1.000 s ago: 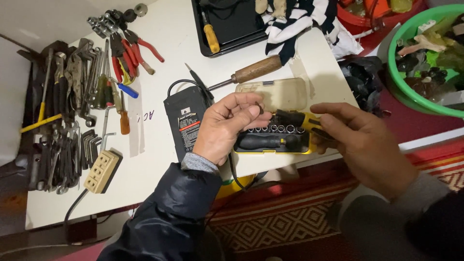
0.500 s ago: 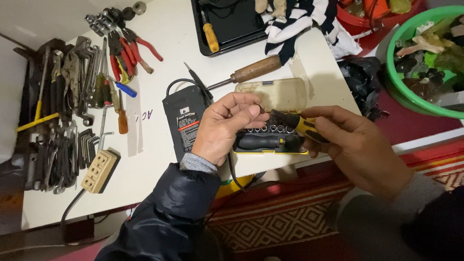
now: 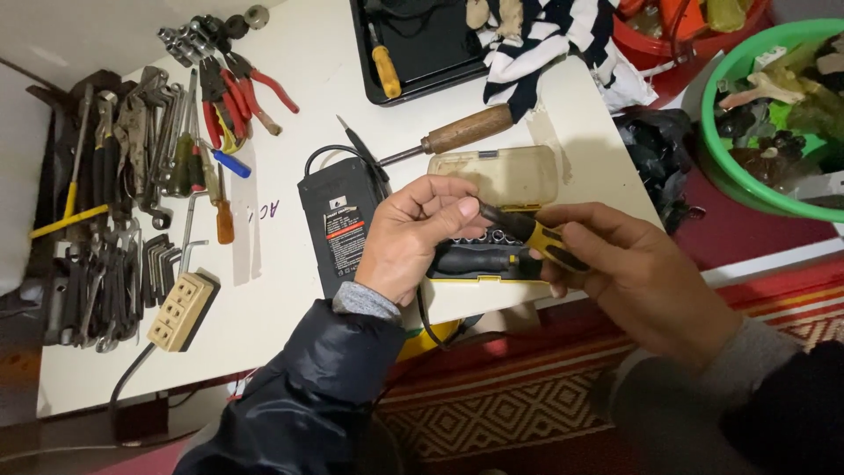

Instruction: Disassembling and inspecting a power charger using a screwdriver and other hand tools at a repair station.

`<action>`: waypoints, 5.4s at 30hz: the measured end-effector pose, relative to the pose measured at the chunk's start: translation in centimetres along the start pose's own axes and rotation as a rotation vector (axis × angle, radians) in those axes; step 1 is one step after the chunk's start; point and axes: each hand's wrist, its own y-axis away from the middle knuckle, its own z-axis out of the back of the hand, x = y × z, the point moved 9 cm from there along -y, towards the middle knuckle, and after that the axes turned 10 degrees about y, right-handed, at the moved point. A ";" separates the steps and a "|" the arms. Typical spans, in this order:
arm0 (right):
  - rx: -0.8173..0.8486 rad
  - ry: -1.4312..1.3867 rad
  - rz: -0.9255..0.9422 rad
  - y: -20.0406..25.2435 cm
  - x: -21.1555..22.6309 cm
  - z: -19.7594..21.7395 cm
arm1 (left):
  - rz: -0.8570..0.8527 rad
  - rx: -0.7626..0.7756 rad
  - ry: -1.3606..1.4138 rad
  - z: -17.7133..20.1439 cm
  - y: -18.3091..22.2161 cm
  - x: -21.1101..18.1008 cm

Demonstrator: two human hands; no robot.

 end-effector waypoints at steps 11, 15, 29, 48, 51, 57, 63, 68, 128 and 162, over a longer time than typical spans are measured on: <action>-0.037 0.268 0.166 -0.1 -0.4 0.6 | 0.114 -0.124 0.379 1.7 0.3 3.4; -0.024 0.189 0.093 0.5 0.1 0.3 | 0.146 -0.141 0.412 1.1 1.0 3.5; -0.186 0.434 0.081 3.9 3.4 -2.2 | 0.196 -0.068 0.452 -0.5 2.6 2.9; -0.103 1.292 0.975 7.2 7.1 -15.6 | -0.203 -0.679 -0.374 14.0 11.3 -4.8; -0.124 1.308 1.042 8.0 6.6 -18.1 | -0.118 -0.663 -0.434 14.5 11.9 -3.1; -0.120 1.367 1.163 8.0 5.9 -20.9 | -0.007 -0.626 -0.564 14.9 11.8 -0.1; -0.126 1.425 1.229 7.5 5.4 -22.0 | 0.116 -0.583 -0.534 14.8 11.7 0.0; -0.146 1.472 1.216 7.2 5.3 -22.4 | 0.102 -0.574 -0.470 14.7 11.7 -0.2; 0.009 0.543 0.344 2.3 4.4 -11.8 | -0.354 -0.286 -0.527 7.9 12.7 -5.7; -0.045 1.401 0.313 4.7 0.7 -3.5 | 0.063 -0.184 -0.305 6.0 10.4 -1.2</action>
